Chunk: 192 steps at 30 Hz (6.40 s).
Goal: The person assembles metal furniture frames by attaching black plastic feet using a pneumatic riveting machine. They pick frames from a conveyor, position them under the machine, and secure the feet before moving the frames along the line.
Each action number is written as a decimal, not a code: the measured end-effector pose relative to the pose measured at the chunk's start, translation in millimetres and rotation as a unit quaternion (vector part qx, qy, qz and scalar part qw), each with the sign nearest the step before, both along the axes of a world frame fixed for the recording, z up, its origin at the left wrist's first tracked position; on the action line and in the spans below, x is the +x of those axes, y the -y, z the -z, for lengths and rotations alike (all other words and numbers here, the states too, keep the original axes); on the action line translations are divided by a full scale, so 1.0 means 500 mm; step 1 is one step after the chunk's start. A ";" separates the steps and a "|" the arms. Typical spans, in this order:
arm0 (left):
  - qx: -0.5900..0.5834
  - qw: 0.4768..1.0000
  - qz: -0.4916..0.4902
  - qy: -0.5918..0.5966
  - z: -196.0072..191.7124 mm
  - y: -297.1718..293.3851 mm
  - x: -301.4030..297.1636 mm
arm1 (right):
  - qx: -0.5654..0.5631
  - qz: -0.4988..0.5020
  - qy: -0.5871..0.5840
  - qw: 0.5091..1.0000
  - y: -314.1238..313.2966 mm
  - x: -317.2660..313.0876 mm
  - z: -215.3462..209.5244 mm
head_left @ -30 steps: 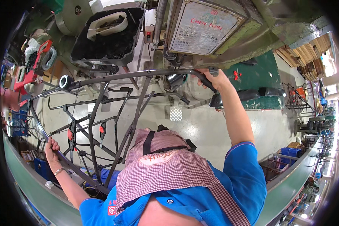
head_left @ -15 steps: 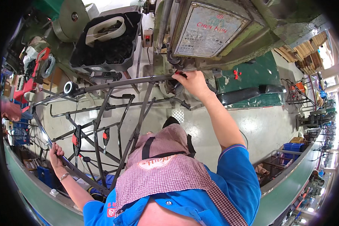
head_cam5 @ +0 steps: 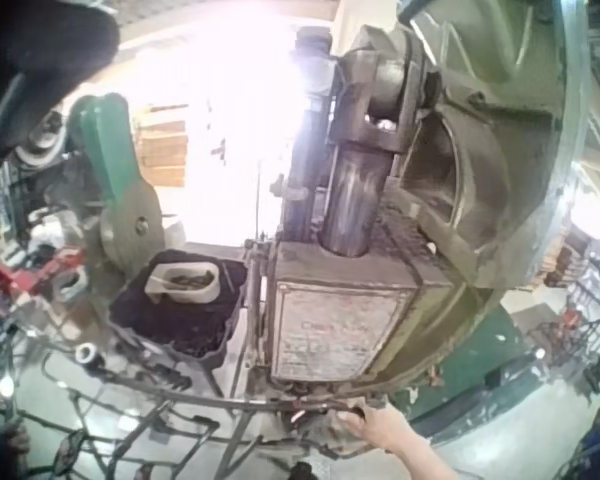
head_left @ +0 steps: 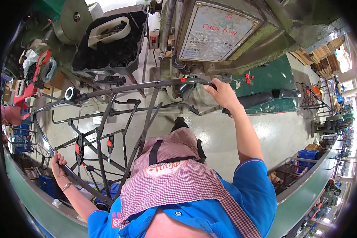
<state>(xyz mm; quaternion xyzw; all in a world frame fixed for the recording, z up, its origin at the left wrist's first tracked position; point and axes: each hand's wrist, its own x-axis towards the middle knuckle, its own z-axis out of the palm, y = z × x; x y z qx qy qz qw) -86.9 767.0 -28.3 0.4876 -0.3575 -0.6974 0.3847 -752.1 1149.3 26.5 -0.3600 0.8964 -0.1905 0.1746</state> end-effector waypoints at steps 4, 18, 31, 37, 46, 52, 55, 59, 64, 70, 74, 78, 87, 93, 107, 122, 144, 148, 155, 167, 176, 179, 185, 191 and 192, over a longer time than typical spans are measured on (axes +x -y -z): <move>-0.014 1.000 -0.006 0.014 0.000 0.001 0.002 | -0.003 -0.004 -0.008 1.000 0.000 0.000 0.001; -0.022 0.999 -0.012 0.036 -0.038 -0.042 -0.039 | -0.159 -0.062 -0.331 0.928 0.008 0.087 -0.024; -0.027 0.994 -0.088 0.053 -0.151 -0.150 -0.116 | -0.063 -0.186 0.552 0.811 0.211 0.267 0.218; -0.020 0.983 -0.129 0.127 -0.180 -0.194 -0.182 | -0.028 -0.196 0.599 0.776 0.205 0.226 0.341; -0.067 0.964 -0.133 0.220 -0.218 -0.230 -0.204 | 0.044 -0.100 0.691 0.715 0.195 0.311 0.441; -0.116 0.960 -0.153 0.201 -0.213 -0.151 -0.001 | -0.123 -0.239 0.646 0.714 0.317 0.490 0.448; -0.122 0.956 -0.171 0.204 -0.167 -0.043 0.164 | -0.121 -0.272 0.555 0.777 0.480 0.574 0.340; -0.122 0.970 -0.162 0.136 -0.073 0.130 0.342 | -0.226 -0.330 0.407 0.821 0.676 0.673 0.197; -0.023 0.968 -0.102 0.227 0.133 0.281 0.448 | -0.374 -0.246 0.540 0.712 0.812 0.843 0.034; 0.081 0.985 0.008 0.149 0.375 0.272 0.401 | -0.316 -0.255 0.521 0.751 0.913 0.995 -0.074; 0.123 0.987 0.068 0.076 0.387 0.215 0.350 | -0.260 -0.233 0.540 0.766 0.981 1.017 -0.046; 0.068 0.992 0.091 0.046 0.426 0.191 0.355 | -0.205 -0.141 0.533 0.809 1.081 1.020 0.017; 0.028 0.973 -0.011 -0.229 0.380 0.231 0.443 | -0.163 -0.034 0.478 0.863 1.295 1.007 0.178; 0.043 0.994 -0.055 -0.088 0.327 0.254 0.436 | -0.194 -0.032 0.499 0.844 1.345 1.011 0.203; 0.008 0.997 0.003 0.073 0.278 0.387 0.508 | -0.198 -0.030 0.486 0.851 1.475 1.048 0.195; -0.030 0.986 0.134 0.093 0.234 0.492 0.533 | -0.230 -0.012 0.492 0.839 1.548 1.062 0.213; -0.071 0.756 0.534 0.373 0.118 0.597 0.435 | -0.242 -0.017 0.511 0.825 1.545 1.102 0.230; -0.101 0.740 0.566 0.349 0.135 0.605 0.418 | -0.275 -0.015 0.539 0.796 1.539 1.088 0.238; -0.093 0.755 0.550 0.345 0.107 0.620 0.392 | -0.256 0.001 0.515 0.818 1.514 1.092 0.212; -0.186 0.831 0.463 0.245 0.082 0.618 0.264 | -0.337 0.025 0.471 0.815 1.521 1.056 0.242; -0.328 0.817 0.355 0.313 0.209 0.566 0.123 | -0.472 -0.123 0.032 0.872 1.344 1.005 0.157; -0.258 0.822 0.366 0.353 0.193 0.562 0.143 | -0.475 0.085 -0.010 0.876 1.191 0.846 0.240; -0.293 0.823 0.358 0.329 0.200 0.558 0.179 | -0.149 0.253 0.425 0.856 1.051 0.825 0.615; -0.247 0.826 0.362 0.353 0.221 0.587 0.235 | -0.212 0.156 0.492 0.830 1.116 0.910 0.636; -0.209 0.838 0.359 0.355 0.213 0.593 0.237 | -0.211 0.158 0.508 0.820 1.112 0.915 0.623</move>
